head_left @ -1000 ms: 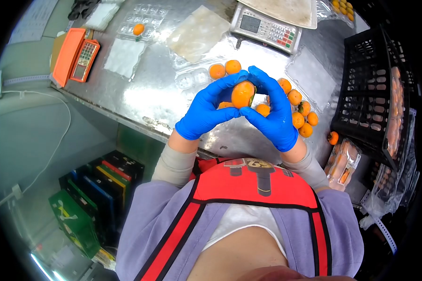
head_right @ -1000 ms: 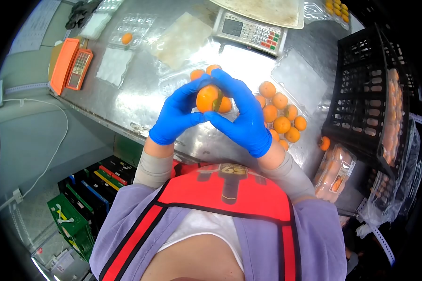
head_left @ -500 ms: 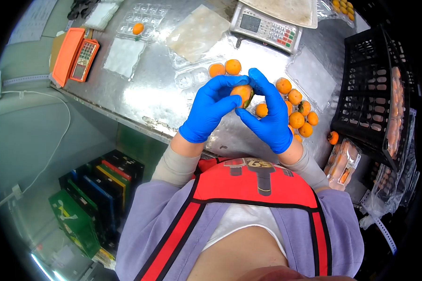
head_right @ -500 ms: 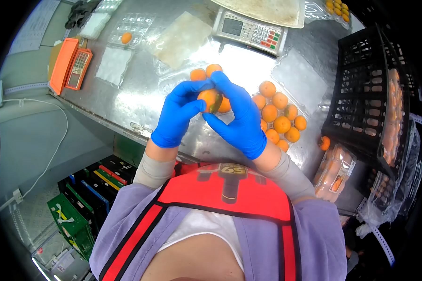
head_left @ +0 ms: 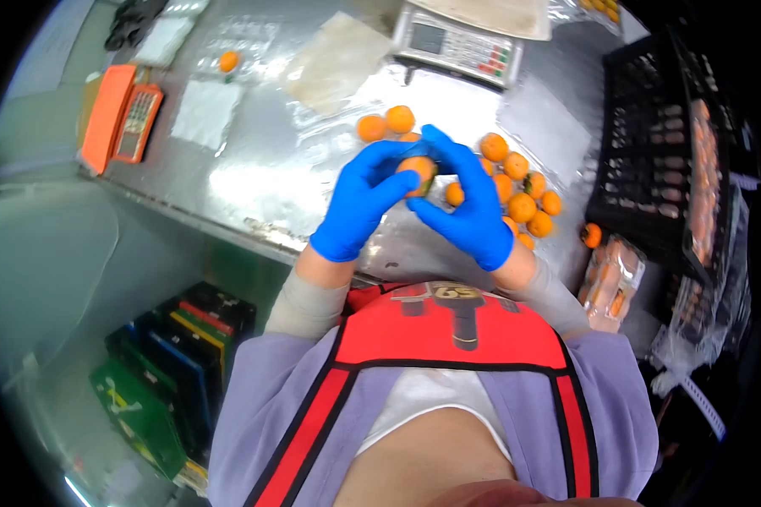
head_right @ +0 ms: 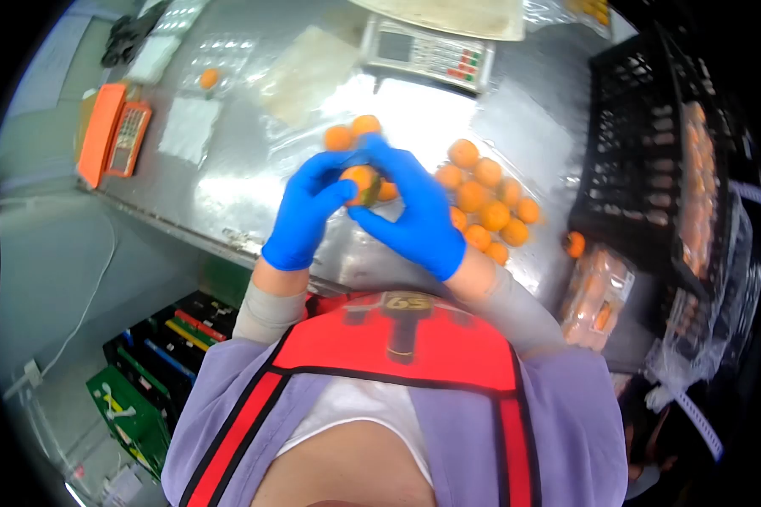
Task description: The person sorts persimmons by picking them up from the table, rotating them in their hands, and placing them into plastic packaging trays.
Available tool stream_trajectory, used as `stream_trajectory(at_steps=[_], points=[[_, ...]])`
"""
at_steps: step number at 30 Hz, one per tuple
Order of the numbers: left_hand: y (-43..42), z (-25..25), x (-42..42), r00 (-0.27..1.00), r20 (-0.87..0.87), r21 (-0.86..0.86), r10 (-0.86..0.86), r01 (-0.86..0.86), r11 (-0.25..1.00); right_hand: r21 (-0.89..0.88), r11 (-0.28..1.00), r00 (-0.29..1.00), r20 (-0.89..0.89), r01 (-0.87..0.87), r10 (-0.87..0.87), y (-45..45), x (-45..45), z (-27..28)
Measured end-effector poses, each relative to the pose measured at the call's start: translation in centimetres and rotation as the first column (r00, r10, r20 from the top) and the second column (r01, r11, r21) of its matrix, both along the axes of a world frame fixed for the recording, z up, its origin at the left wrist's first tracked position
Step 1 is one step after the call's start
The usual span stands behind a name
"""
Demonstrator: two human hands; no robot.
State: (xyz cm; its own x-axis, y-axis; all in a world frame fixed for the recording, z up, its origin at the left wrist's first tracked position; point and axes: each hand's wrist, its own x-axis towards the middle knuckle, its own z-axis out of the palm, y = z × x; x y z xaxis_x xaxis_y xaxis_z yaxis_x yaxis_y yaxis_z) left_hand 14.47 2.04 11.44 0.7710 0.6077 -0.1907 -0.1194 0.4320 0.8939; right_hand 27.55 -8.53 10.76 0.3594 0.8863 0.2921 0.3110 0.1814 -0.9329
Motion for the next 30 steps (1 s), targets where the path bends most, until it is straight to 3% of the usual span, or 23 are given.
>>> stream_trajectory(at_steps=[1,6,9,11,12,13,14,17,21,23,25,26,28,30], points=[[-0.2,-0.3,0.1,1.0,-0.006,0.06,-0.024,0.024,0.998,0.008,1.0,0.999,0.041,0.009,-0.01,-0.3,0.1,0.0],[-1.7,-3.3,0.3,0.982,-0.099,0.043,-0.16,0.164,0.985,-0.141,0.99,0.994,0.108,-0.019,0.034,-3.9,0.9,-0.8],[-2.9,-3.5,0.7,0.965,-0.121,-0.024,-0.233,0.232,0.973,-0.229,0.955,0.98,-0.021,0.186,-0.196,-8.7,2.8,-3.6],[-3.3,-5.1,0.9,0.953,-0.128,0.034,-0.275,0.281,0.959,-0.304,0.879,0.906,-0.095,0.367,-0.412,-12.3,4.6,-4.6],[-3.5,-6.3,1.1,0.97,-0.038,-0.251,-0.239,0.222,0.942,-0.323,0.834,0.848,-0.14,0.448,-0.51,-14.3,5.6,-5.6],[-3.8,-6.9,1.3,0.983,0.033,-0.52,-0.18,0.171,0.837,-0.299,0.806,0.777,-0.239,0.511,-0.582,-15.7,6.3,-5.8],[-4.0,-6.5,1.5,0.98,0.036,-0.517,-0.194,0.184,0.836,-0.241,0.773,0.765,-0.148,0.587,-0.627,-17.3,7.2,-6.5],[-4.7,-5.6,2.0,0.969,-0.001,-0.41,-0.246,0.224,0.884,-0.355,0.665,0.606,-0.276,0.657,-0.746,-20.1,8.0,-6.1],[-5.0,-6.3,2.8,0.933,0.053,-0.268,-0.356,0.357,0.895,-0.359,0.634,0.57,-0.279,0.684,-0.773,-21.9,8.2,-9.9],[-5.2,-5.7,2.7,0.911,0.044,-0.186,-0.411,0.412,0.892,-0.487,0.642,0.612,-0.246,0.592,-0.752,-22.2,7.8,-11.8],[-5.6,-3.7,2.5,0.932,0.128,-0.494,-0.339,0.357,0.793,-0.5,0.665,0.631,-0.268,0.555,-0.728,-21.9,6.7,-12.6],[-5.9,-3.1,2.5,0.933,0.129,-0.489,-0.336,0.354,0.797,-0.535,0.669,0.59,-0.344,0.516,-0.731,-21.8,6.3,-13.3],[-6.3,-2.3,2.3,0.927,0.095,-0.29,-0.362,0.373,0.881,-0.57,0.676,0.517,-0.443,0.468,-0.732,-21.6,5.9,-13.6],[-6.5,-2.2,2.1,0.92,0.098,-0.2,-0.379,0.391,0.898,-0.593,0.677,0.502,-0.464,0.436,-0.73,-21.5,5.9,-13.5]])
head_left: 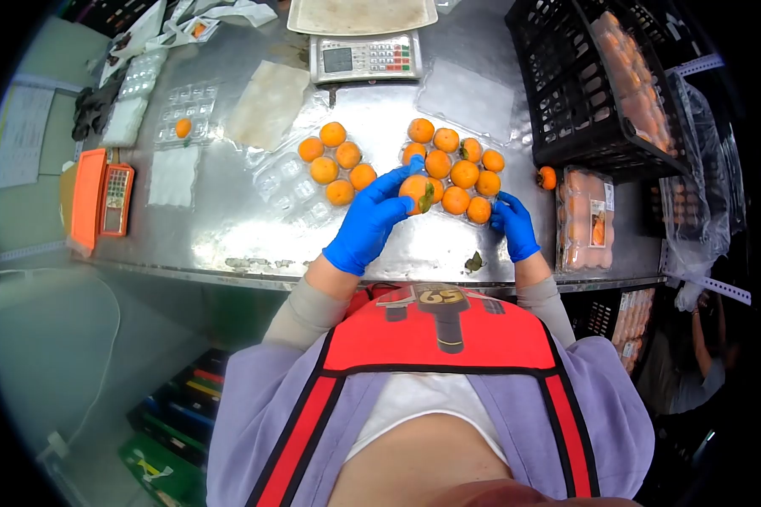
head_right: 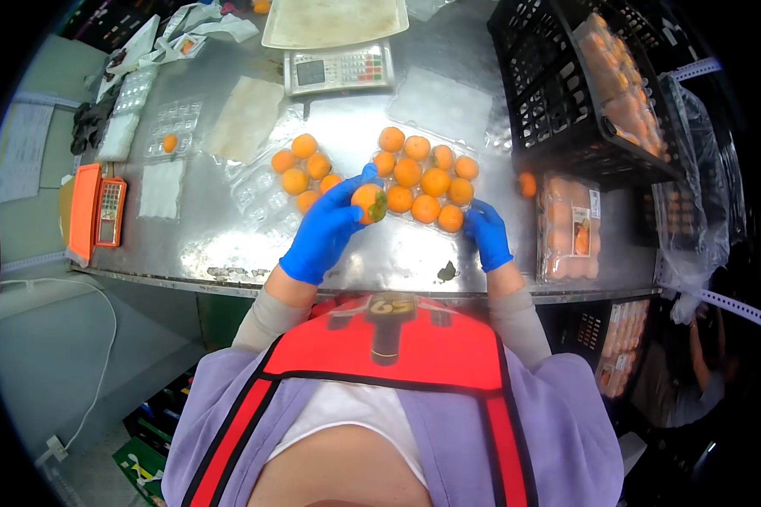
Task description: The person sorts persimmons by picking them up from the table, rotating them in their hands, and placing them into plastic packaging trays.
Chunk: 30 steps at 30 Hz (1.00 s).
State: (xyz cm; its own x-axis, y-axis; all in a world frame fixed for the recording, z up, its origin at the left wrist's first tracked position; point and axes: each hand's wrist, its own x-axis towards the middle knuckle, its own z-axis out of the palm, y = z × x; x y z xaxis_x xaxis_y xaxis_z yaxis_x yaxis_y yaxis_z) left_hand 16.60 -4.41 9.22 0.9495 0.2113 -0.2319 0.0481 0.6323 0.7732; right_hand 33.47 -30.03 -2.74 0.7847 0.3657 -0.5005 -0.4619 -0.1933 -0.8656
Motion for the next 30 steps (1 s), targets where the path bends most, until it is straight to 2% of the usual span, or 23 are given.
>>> stream_trajectory(at_steps=[1,2,5,7,8,10,11,12,13,14,16,19,20,23,25,26,28,29,30], points=[[-0.1,0.2,-0.1,0.999,0.033,0.083,-0.012,0.01,0.996,-0.005,1.0,0.999,-0.05,-0.006,0.006,0.0,0.0,0.1],[-0.2,0.4,-0.1,0.999,0.037,0.086,-0.013,0.01,0.996,-0.003,1.0,0.999,-0.047,-0.006,0.006,0.1,0.0,0.1],[-0.5,1.9,-0.4,0.999,0.034,0.188,-0.004,-0.003,0.982,-0.022,1.0,0.999,-0.032,0.004,-0.005,0.3,0.0,0.0],[-0.6,2.4,-0.7,1.0,-0.007,0.319,-0.014,0.016,0.948,-0.048,0.999,1.0,0.012,-0.02,0.02,0.3,0.0,0.2],[-0.6,2.4,-0.7,0.999,0.002,0.318,-0.034,0.032,0.948,-0.03,0.999,0.999,0.033,-0.018,0.019,0.2,0.2,0.0],[-0.5,1.7,-1.1,0.993,-0.063,0.704,-0.097,0.113,0.701,-0.011,1.0,0.999,0.053,-0.007,0.008,0.2,0.6,0.6],[-0.5,0.5,-1.2,0.991,-0.055,0.702,-0.122,0.125,0.701,-0.023,1.0,0.997,0.074,-0.013,0.015,0.0,1.1,0.4],[-0.5,-1.6,-1.4,0.98,-0.132,0.869,-0.149,0.186,0.459,-0.033,0.999,0.997,0.071,0.01,-0.008,-0.5,1.5,0.2],[-0.7,-3.5,-1.5,0.967,-0.207,0.957,-0.147,0.232,0.174,-0.04,0.999,0.997,0.068,0.029,-0.026,-0.7,1.9,0.2],[-1.0,-5.1,-1.6,0.966,-0.203,0.958,-0.16,0.23,0.171,-0.04,0.998,0.997,0.073,0.043,-0.04,-0.9,2.1,0.4],[-1.8,-7.5,-1.8,0.985,-0.153,0.988,-0.079,0.154,0.006,-0.075,0.994,0.994,0.074,0.084,-0.078,-1.6,2.4,0.8],[-2.1,-8.4,-1.7,0.986,-0.144,0.99,-0.082,0.143,-0.018,-0.107,0.989,0.992,0.08,0.105,-0.097,-2.8,3.0,0.4],[-1.8,-8.4,-1.6,0.985,-0.144,0.99,-0.094,0.143,-0.017,-0.109,0.987,0.991,0.079,0.117,-0.108,-3.1,3.1,0.3],[0.3,-6.7,-0.8,0.995,-0.095,0.973,-0.025,0.098,0.211,-0.111,0.988,0.994,0.011,0.106,-0.105,-4.0,3.0,0.0],[1.4,-6.4,1.1,0.965,-0.237,0.896,0.109,0.174,0.409,-0.241,0.97,0.997,0.077,0.033,-0.015,-3.7,2.8,0.3],[1.6,-7.1,2.3,0.969,-0.234,0.894,0.083,0.181,0.409,-0.237,0.971,0.995,0.099,0.034,-0.011,-3.3,2.5,0.7],[1.7,-9.7,4.6,0.944,-0.33,0.599,0.026,0.188,0.778,-0.181,0.983,0.999,0.045,0.036,-0.029,-2.9,2.7,0.7],[1.7,-10.9,5.8,0.945,-0.326,0.597,0.004,0.203,0.776,-0.137,0.99,0.999,0.041,0.031,-0.026,-2.8,2.7,0.6],[1.5,-11.2,7.1,0.92,-0.391,0.414,-0.036,0.211,0.886,-0.14,0.989,0.998,0.047,0.052,-0.046,-2.7,2.5,1.0]])
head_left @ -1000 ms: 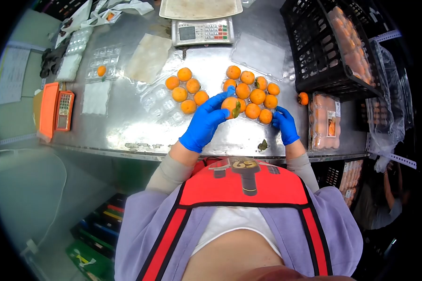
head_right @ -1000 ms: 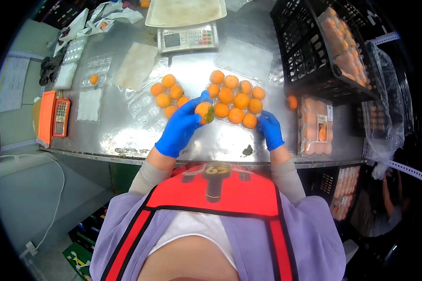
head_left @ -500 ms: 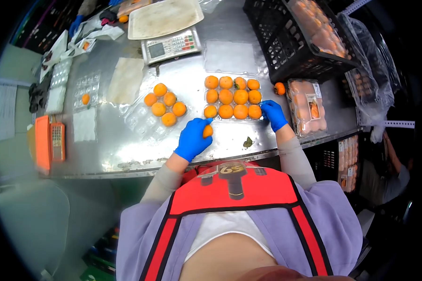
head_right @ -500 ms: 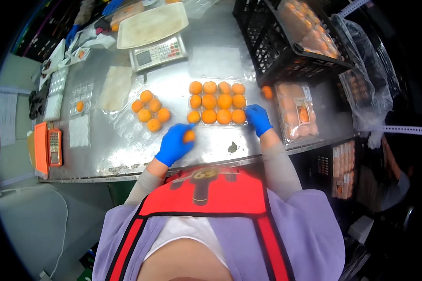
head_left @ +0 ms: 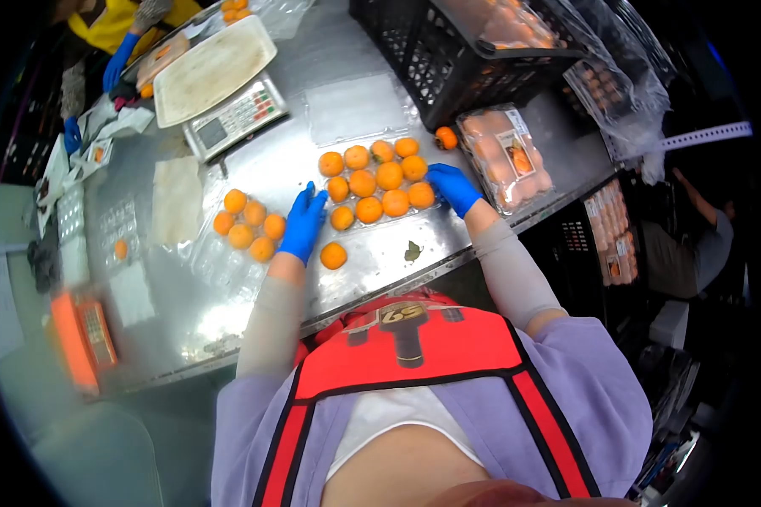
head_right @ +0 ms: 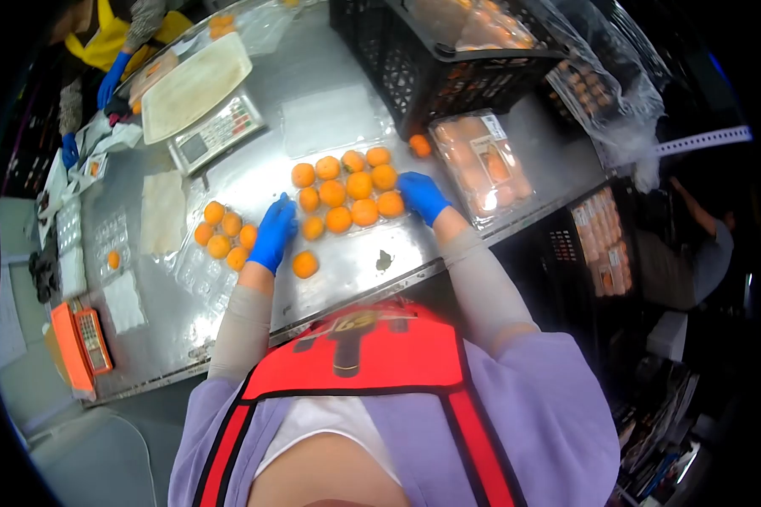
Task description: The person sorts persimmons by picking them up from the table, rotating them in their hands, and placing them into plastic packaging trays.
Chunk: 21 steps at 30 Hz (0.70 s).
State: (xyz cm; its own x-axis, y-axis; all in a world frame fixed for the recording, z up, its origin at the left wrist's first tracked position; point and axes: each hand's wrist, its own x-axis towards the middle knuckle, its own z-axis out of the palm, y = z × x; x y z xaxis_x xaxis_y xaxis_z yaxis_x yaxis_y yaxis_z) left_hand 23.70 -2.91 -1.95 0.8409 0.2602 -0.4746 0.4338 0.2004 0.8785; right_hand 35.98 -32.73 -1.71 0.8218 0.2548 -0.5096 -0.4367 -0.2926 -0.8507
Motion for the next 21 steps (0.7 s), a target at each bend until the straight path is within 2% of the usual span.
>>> stream_trajectory(at_steps=[1,2,3,5,6,7,8,10,11,14,15,16,19,21], points=[[-0.2,-0.2,0.8,0.996,-0.079,-0.196,0.028,-0.043,0.98,0.002,1.0,0.999,0.031,-0.016,0.016,0.3,-0.1,0.6],[-0.4,-0.4,1.2,0.993,-0.113,-0.089,0.033,-0.043,0.995,0.004,0.999,0.998,0.059,-0.04,0.039,0.3,-0.3,1.0],[-1.0,0.4,1.2,0.993,-0.113,-0.088,0.031,-0.041,0.995,0.005,0.999,0.998,0.059,-0.038,0.037,0.2,-0.5,0.8],[-1.8,1.3,1.0,0.998,0.053,0.074,0.041,-0.045,0.996,0.058,0.996,0.957,0.284,-0.071,0.052,0.2,-0.9,0.1],[-2.2,1.0,1.0,0.99,0.107,0.095,0.095,-0.105,0.99,0.058,0.995,0.958,0.282,-0.076,0.057,0.1,-1.3,0.2],[-2.5,0.8,0.9,0.989,0.107,0.096,0.1,-0.11,0.989,0.049,0.995,0.932,0.356,-0.087,0.063,-0.1,-1.6,0.4],[-2.6,0.6,1.0,0.986,0.138,0.167,0.092,-0.114,0.979,0.044,0.994,0.899,0.432,-0.102,0.073,-0.2,-1.7,0.7],[-2.6,1.5,0.6,0.981,0.174,0.328,0.085,-0.139,0.934,0.016,0.994,0.893,0.441,-0.11,0.091,-0.2,-3.1,3.4],[-3.1,2.7,0.2,0.968,0.215,0.281,0.13,-0.188,0.941,-0.017,0.995,0.888,0.45,-0.102,0.099,-0.2,-3.5,4.8],[-2.5,5.1,-0.5,0.969,0.216,0.25,0.122,-0.175,0.952,0.07,0.992,0.848,0.528,-0.108,0.055,-0.5,-3.6,7.0],[-2.3,6.5,-0.5,0.951,0.284,0.214,0.124,-0.189,0.958,0.096,0.991,0.83,0.557,-0.091,0.022,-0.4,-3.6,7.8],[-2.1,8.1,-0.4,0.928,0.351,0.177,0.125,-0.197,0.964,0.093,0.992,0.823,0.567,-0.089,0.02,0.1,-3.8,10.0],[-0.5,13.7,-0.1,0.912,0.392,0.097,0.12,-0.17,0.981,0.136,0.988,0.838,0.546,-0.073,-0.013,1.6,-3.4,15.7],[1.5,16.3,1.1,0.877,0.453,-0.01,0.161,-0.175,0.984,0.283,0.954,0.797,0.597,-0.097,-0.097,4.0,-1.9,17.9]])
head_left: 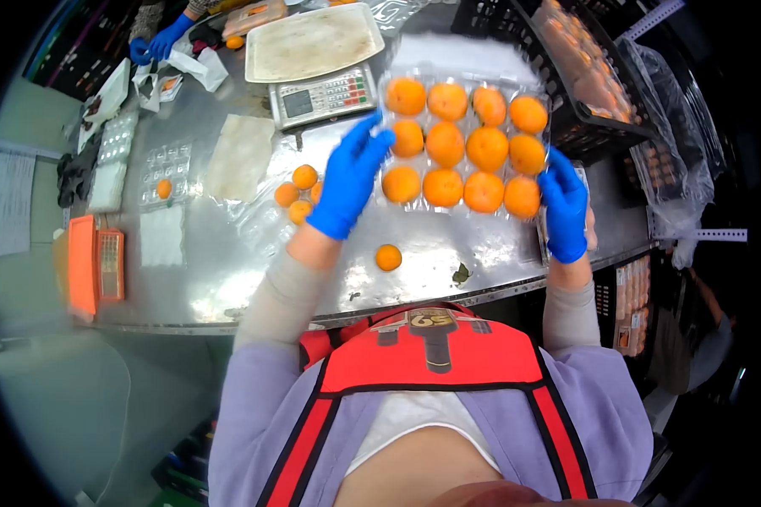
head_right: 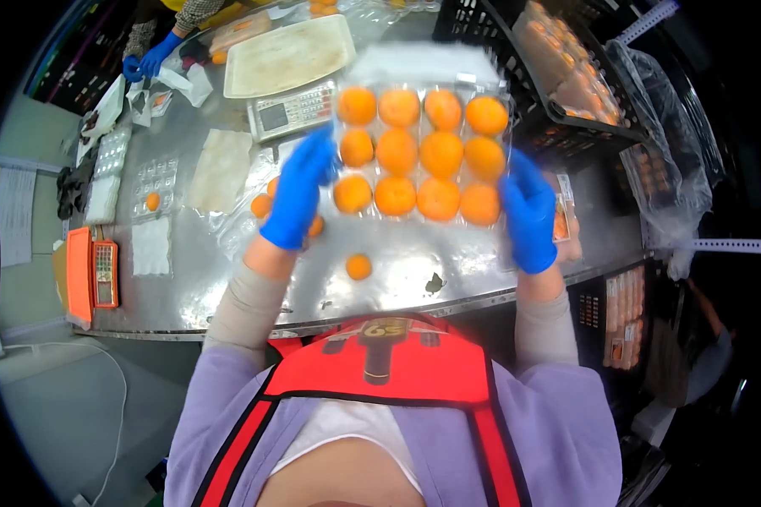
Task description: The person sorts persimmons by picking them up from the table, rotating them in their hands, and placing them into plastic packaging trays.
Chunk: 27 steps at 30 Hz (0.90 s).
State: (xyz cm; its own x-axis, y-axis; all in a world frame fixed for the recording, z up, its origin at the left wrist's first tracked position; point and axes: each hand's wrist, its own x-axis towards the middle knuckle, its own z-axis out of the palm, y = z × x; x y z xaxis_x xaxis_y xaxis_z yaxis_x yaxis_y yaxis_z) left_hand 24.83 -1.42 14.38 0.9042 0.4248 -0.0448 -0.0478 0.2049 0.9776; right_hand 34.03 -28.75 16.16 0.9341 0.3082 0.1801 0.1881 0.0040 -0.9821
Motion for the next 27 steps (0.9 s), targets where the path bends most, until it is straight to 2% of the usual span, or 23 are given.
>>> stream_trajectory(at_steps=[1,2,3,4,5,6,7,8,10,11,14,18,20,21,23,24,26,27], points=[[1.9,0.2,1.2,0.999,0.036,0.056,-0.012,0.01,0.998,-0.031,0.998,0.998,0.022,-0.061,0.061,0.7,1.4,1.0],[3.2,2.1,1.8,0.999,0.032,0.039,-0.002,0.0,0.999,0.021,0.996,0.996,-0.004,-0.084,0.085,2.1,2.9,1.7],[5.7,2.2,3.3,0.997,0.037,0.009,-0.067,0.067,0.998,-0.01,0.996,0.995,0.039,-0.09,0.09,3.4,4.9,1.9],[6.8,3.6,4.3,1.0,0.026,0.0,-0.002,0.002,1.0,-0.038,0.995,0.988,0.118,-0.093,0.097,5.2,6.8,2.1],[8.5,3.5,5.5,0.994,0.099,0.043,0.044,-0.048,0.998,-0.008,0.99,0.983,0.115,-0.143,0.143,7.1,8.5,2.4],[10.3,4.1,6.2,0.997,0.04,0.094,0.07,-0.074,0.993,0.036,0.983,0.98,0.097,-0.178,0.174,9.4,10.2,2.3],[12.0,3.9,7.3,0.992,0.062,0.078,0.111,-0.116,0.99,0.002,0.976,0.97,0.117,-0.216,0.214,11.4,12.4,1.7],[14.7,3.9,8.2,0.993,-0.057,0.233,0.099,-0.083,0.969,-0.018,0.964,0.958,0.109,-0.264,0.265,13.6,14.5,1.0],[19.7,1.1,10.3,0.984,-0.048,0.112,0.171,-0.165,0.98,0.017,0.935,0.924,0.159,-0.355,0.347,18.0,17.9,-0.9],[21.8,0.3,11.0,0.982,-0.06,0.113,0.181,-0.174,0.978,-0.039,0.933,0.909,0.216,-0.358,0.358,20.6,21.2,-3.9],[25.2,-1.6,11.9,0.972,-0.073,0.101,0.225,-0.217,0.971,-0.07,0.895,0.888,0.109,-0.441,0.446,25.8,22.0,-3.8],[27.3,-3.6,12.1,0.954,-0.138,0.102,0.267,-0.254,0.962,-0.1,0.881,0.885,0.017,-0.462,0.466,30.7,24.7,-6.9],[28.2,-5.2,11.9,0.952,-0.156,0.072,0.262,-0.253,0.965,-0.255,0.863,0.884,0.057,-0.437,0.464,32.4,26.0,-8.6],[28.7,-6.3,11.6,0.948,-0.167,0.069,0.27,-0.262,0.963,-0.256,0.857,0.88,0.046,-0.448,0.473,32.9,26.3,-9.3],[29.6,-8.1,11.1,0.947,-0.196,0.024,0.253,-0.254,0.967,-0.223,0.823,0.853,-0.138,-0.522,0.504,33.4,26.9,-10.3],[29.4,-8.2,10.4,0.945,-0.201,0.023,0.258,-0.259,0.966,-0.222,0.82,0.849,-0.144,-0.528,0.508,33.0,26.7,-10.6],[27.4,-6.9,7.6,0.929,-0.068,0.106,0.365,-0.357,0.928,-0.361,0.906,0.957,0.099,-0.222,0.274,31.0,25.5,-10.8],[25.6,-5.6,6.0,0.922,-0.033,0.073,0.385,-0.382,0.921,-0.304,0.929,0.948,0.169,-0.21,0.269,29.7,25.0,-11.3]])
